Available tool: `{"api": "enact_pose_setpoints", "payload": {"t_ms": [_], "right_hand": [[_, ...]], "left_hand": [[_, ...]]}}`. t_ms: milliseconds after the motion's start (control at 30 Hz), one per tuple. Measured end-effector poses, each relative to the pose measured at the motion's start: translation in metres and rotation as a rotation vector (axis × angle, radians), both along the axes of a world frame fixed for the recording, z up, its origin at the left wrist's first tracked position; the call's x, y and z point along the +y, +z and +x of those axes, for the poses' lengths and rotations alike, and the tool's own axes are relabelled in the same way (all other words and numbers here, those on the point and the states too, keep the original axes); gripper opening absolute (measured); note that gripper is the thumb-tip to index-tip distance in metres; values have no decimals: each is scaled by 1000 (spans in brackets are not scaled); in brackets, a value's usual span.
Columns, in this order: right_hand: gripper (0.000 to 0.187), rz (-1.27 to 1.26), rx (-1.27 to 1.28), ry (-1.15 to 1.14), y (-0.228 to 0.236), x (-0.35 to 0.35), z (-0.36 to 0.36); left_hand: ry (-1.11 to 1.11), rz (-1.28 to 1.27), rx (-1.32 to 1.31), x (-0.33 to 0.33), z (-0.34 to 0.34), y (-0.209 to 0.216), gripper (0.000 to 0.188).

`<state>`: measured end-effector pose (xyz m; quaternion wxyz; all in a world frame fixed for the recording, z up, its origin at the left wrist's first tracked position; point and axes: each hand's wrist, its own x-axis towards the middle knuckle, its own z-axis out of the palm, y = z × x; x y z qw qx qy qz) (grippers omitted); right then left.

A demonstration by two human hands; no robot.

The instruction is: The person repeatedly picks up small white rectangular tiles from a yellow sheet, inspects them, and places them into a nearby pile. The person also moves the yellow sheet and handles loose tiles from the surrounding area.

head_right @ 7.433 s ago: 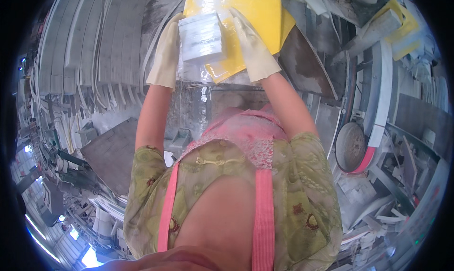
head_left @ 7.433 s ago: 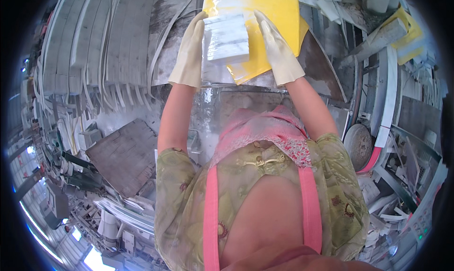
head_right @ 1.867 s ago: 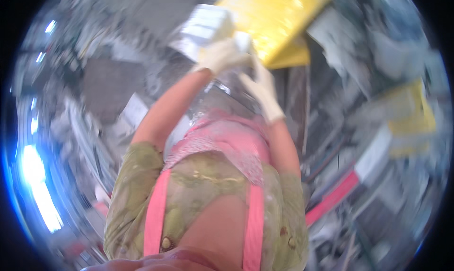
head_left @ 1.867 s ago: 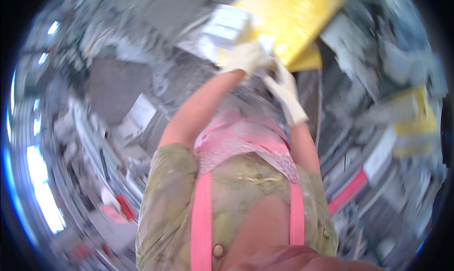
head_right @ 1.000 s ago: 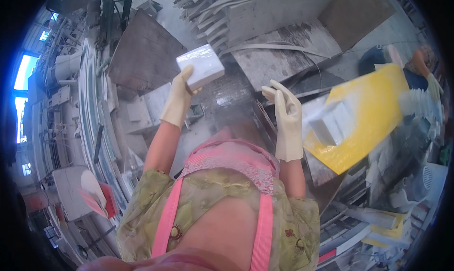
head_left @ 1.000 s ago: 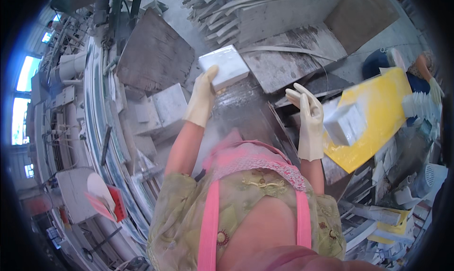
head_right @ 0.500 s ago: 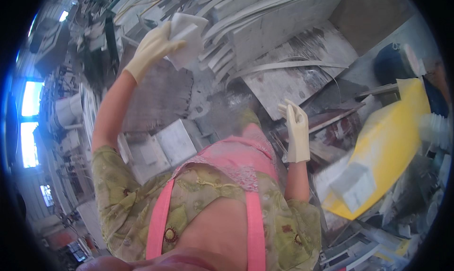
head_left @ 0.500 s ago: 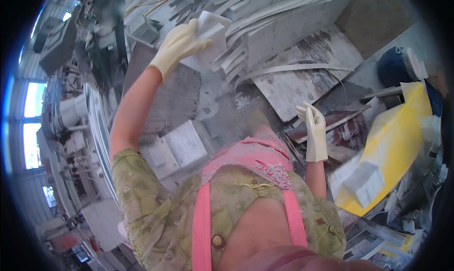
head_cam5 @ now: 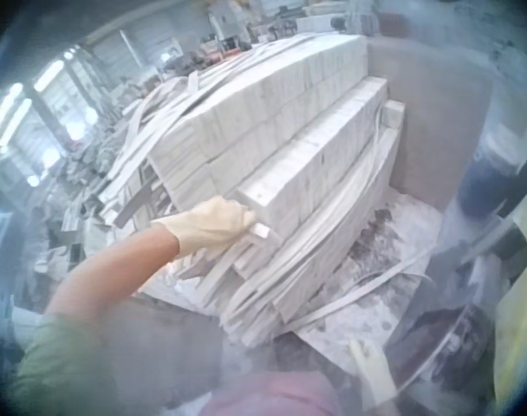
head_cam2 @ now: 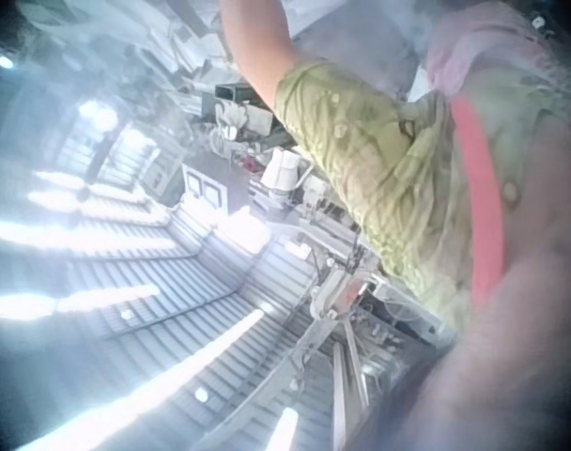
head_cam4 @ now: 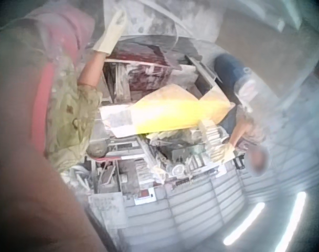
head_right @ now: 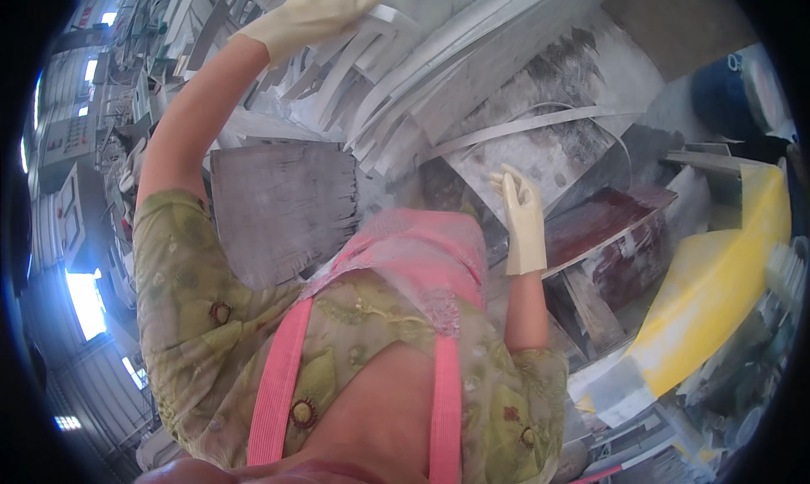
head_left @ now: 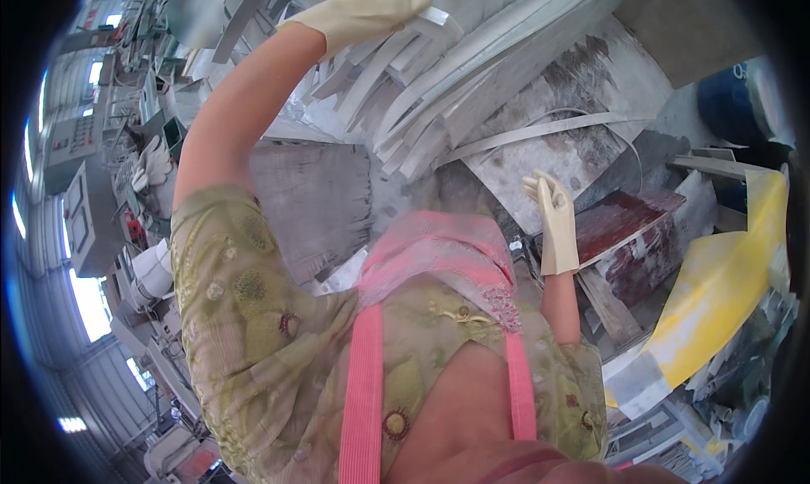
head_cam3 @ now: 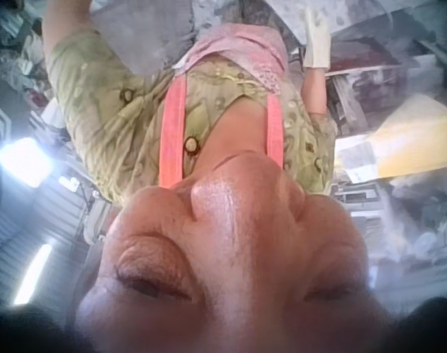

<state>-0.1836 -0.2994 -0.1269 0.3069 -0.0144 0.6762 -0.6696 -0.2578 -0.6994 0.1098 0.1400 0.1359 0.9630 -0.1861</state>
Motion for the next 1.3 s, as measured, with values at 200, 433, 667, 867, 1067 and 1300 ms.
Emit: {"api": "enact_pose_setpoints", "payload": {"t_ms": [200, 433, 667, 867, 1067, 1300], "right_hand": [[38, 73, 27, -82, 4, -26, 8], [47, 143, 220, -21, 35, -99, -19], [44, 495, 982, 163, 95, -235, -121], [23, 621, 988, 540, 114, -253, -139], [15, 604, 939, 377, 91, -254, -123], [17, 537, 1148, 251, 95, -222, -136]], "left_hand": [[-250, 98, 165, -53, -24, -34, 18], [-72, 356, -1, -64, -39, -24, 22], [-119, 582, 56, -59, -9, -32, 40], [12, 699, 189, -72, 26, -75, 59], [416, 550, 201, -55, 57, -99, 68], [385, 429, 210, -61, 84, -101, 36]]}}
